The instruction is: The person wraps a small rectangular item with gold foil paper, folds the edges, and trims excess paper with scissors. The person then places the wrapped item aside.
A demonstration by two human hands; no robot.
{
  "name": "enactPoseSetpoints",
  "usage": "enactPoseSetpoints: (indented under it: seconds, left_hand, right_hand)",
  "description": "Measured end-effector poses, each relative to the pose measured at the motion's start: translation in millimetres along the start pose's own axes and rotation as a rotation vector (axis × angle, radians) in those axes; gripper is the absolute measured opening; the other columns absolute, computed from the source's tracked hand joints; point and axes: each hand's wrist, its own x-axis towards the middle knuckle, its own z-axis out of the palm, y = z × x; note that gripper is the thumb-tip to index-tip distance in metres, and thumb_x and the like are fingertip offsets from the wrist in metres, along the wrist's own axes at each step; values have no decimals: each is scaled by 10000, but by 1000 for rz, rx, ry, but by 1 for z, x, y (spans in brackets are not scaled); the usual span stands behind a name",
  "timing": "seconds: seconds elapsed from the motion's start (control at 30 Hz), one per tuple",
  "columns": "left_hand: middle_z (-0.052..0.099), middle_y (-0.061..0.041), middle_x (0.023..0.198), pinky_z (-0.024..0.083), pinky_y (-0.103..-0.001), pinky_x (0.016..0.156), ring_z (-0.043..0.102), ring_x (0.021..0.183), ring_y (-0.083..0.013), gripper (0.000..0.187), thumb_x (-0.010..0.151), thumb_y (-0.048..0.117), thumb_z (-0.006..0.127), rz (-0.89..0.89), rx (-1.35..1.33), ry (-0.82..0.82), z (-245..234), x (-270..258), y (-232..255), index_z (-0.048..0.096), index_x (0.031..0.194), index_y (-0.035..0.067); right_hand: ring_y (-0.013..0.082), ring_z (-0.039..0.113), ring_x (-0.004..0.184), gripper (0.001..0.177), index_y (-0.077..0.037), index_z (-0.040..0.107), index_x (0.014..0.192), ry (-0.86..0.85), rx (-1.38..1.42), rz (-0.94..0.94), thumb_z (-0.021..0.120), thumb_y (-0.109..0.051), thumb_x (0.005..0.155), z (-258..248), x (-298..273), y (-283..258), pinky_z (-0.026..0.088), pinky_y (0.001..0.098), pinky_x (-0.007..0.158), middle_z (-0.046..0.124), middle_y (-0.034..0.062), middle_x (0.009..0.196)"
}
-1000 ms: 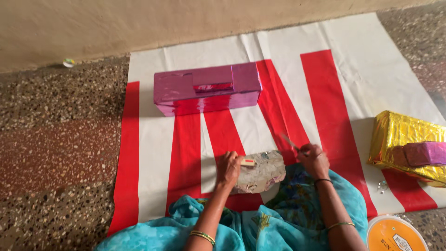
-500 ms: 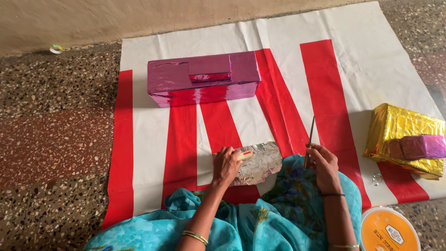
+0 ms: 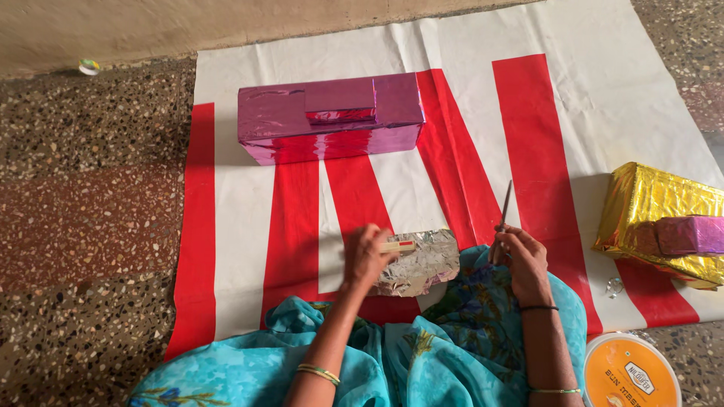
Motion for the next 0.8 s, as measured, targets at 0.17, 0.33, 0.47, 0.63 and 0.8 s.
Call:
enactPoseSetpoints:
  seconds: [0.17, 0.33, 0.47, 0.63, 0.8]
  left_hand:
    - [700, -113, 1025, 556, -414, 826, 695, 956, -295, 231, 914, 216, 774, -296, -221, 339, -16, -15, -79, 712, 1106, 104]
    - [698, -95, 967, 556, -412, 768, 706, 891, -292, 228, 821, 160, 799, -411, -267, 153, -8, -23, -91, 723, 1035, 141]
    - [618, -105, 881, 536, -464, 728, 648, 878, -323, 249, 708, 90, 810, -161, -12, 194, 7, -16, -72, 645, 894, 100]
    - [587, -88, 863, 524, -477, 693, 627, 849, -314, 197, 807, 123, 770, -141, -4, 190, 14, -8, -78, 574, 817, 114]
    - [598, -87, 876, 507, -503, 697, 628, 875, -337, 142, 850, 96, 723, -150, 12, 193, 7, -5, -95, 585, 828, 121]
  right_hand:
    - [196, 639, 842, 239, 46, 626, 1146, 36, 386, 100, 562, -147, 1019, -29, 22, 16, 524, 333, 739, 658, 91, 940]
    - [253, 664, 955, 218, 28, 579, 1135, 2, 421, 109, 497, -136, 1017, -25, 28, 19, 558, 388, 865, 660, 138, 1030]
    - [256, 671, 976, 237, 32, 584, 1145, 67, 325, 130, 491, -125, 994, -14, 18, 10, 565, 391, 893, 661, 158, 1033]
    - [245, 660, 941, 242, 61, 598, 1157, 82, 263, 123, 522, -119, 1014, 2, 7, -7, 563, 374, 851, 660, 172, 1028]
    - [226, 670, 923, 246, 56, 623, 1158, 87, 187, 131, 528, -117, 1010, 10, 5, -13, 568, 358, 826, 669, 161, 1017]
